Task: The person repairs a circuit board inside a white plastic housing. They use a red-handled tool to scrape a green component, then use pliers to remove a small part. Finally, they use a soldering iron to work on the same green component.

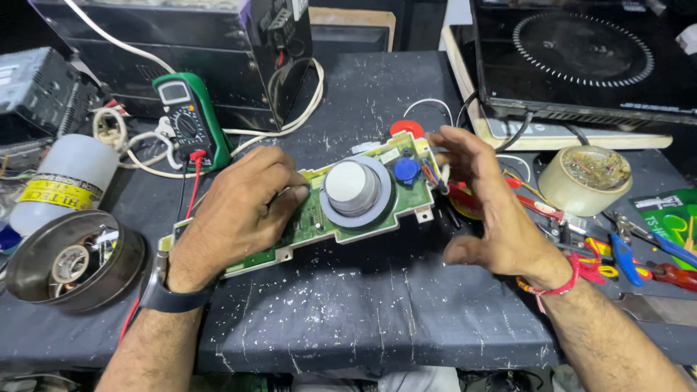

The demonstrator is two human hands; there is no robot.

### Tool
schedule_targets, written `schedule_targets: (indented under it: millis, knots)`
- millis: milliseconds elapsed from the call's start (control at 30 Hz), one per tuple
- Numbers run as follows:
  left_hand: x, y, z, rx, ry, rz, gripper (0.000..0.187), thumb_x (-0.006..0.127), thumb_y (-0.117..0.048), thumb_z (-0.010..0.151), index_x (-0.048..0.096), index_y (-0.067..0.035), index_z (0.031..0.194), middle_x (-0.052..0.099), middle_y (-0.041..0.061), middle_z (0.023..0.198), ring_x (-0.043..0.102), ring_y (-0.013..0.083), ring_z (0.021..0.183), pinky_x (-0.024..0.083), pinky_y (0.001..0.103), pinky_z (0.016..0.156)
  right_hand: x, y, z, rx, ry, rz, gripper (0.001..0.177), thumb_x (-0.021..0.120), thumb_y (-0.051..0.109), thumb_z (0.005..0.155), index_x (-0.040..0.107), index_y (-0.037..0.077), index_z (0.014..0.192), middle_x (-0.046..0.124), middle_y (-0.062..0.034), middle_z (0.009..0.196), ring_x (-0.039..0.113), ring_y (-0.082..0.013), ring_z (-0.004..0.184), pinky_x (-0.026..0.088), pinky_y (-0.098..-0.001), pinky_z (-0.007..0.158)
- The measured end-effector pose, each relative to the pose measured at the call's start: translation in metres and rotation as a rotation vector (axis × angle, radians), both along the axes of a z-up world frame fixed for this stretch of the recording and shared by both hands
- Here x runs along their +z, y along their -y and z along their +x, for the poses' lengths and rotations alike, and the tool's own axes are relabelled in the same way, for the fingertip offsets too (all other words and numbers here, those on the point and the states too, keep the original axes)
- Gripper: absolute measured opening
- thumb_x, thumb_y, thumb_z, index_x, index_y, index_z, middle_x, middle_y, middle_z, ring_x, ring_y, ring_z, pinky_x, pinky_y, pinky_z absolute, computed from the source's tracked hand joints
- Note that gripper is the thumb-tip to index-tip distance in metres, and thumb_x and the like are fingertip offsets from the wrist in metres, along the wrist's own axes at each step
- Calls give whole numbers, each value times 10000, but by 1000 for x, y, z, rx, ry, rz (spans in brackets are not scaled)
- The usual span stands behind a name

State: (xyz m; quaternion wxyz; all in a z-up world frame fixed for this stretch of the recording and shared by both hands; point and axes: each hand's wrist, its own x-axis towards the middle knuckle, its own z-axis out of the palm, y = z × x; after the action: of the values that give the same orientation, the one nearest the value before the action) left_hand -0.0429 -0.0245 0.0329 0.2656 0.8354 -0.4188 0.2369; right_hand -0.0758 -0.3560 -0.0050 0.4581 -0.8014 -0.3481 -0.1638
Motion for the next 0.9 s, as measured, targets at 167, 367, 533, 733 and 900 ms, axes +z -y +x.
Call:
schedule_targets:
  millis: [167,367,533,733,900]
  knots:
    - [9,10,7,-85,-111,-246,78,695,-64,969,700,6,1003,645,95,964,661,213,886,518,333,778,20,-36,6,279,-92,304,1440,995,318,697,-46,85,1665,233,-131,1708,241,-264,1605,201,-402,1359]
    - [23,38,-2,14,-64,-487,78,715,-38,958,719,14,1017,678,87,976,635,178,831,507,299,722,67,-61,23,345,-117,562,1248,915,200,813,24,69,1677,405,-160,1550,438,-242,1438,369,-401,1299]
    - [17,27,-18,-40,4,-541,202,745,-69,954,727,-24,1151,701,88,1055,719,169,916,584,291,788,86,-75,7,361,-269,561,912,836,226,802,410,-69,1552,608,-179,1385,623,-286,1289,511,-424,1158]
    - [12,13,-15,-97,70,-479,217,781,-93,939,736,-56,1148,705,93,1064,726,200,966,572,311,815,89,-81,4,344,-321,557,871,821,228,783,447,-66,1513,616,-179,1347,638,-269,1228,532,-411,1084]
    - [17,2,-4,-146,31,-431,219,780,-60,903,713,-40,1110,694,91,1039,711,208,944,570,314,801,90,-84,15,358,-327,526,906,826,260,761,417,-42,1511,607,-161,1368,643,-267,1259,537,-415,1110]
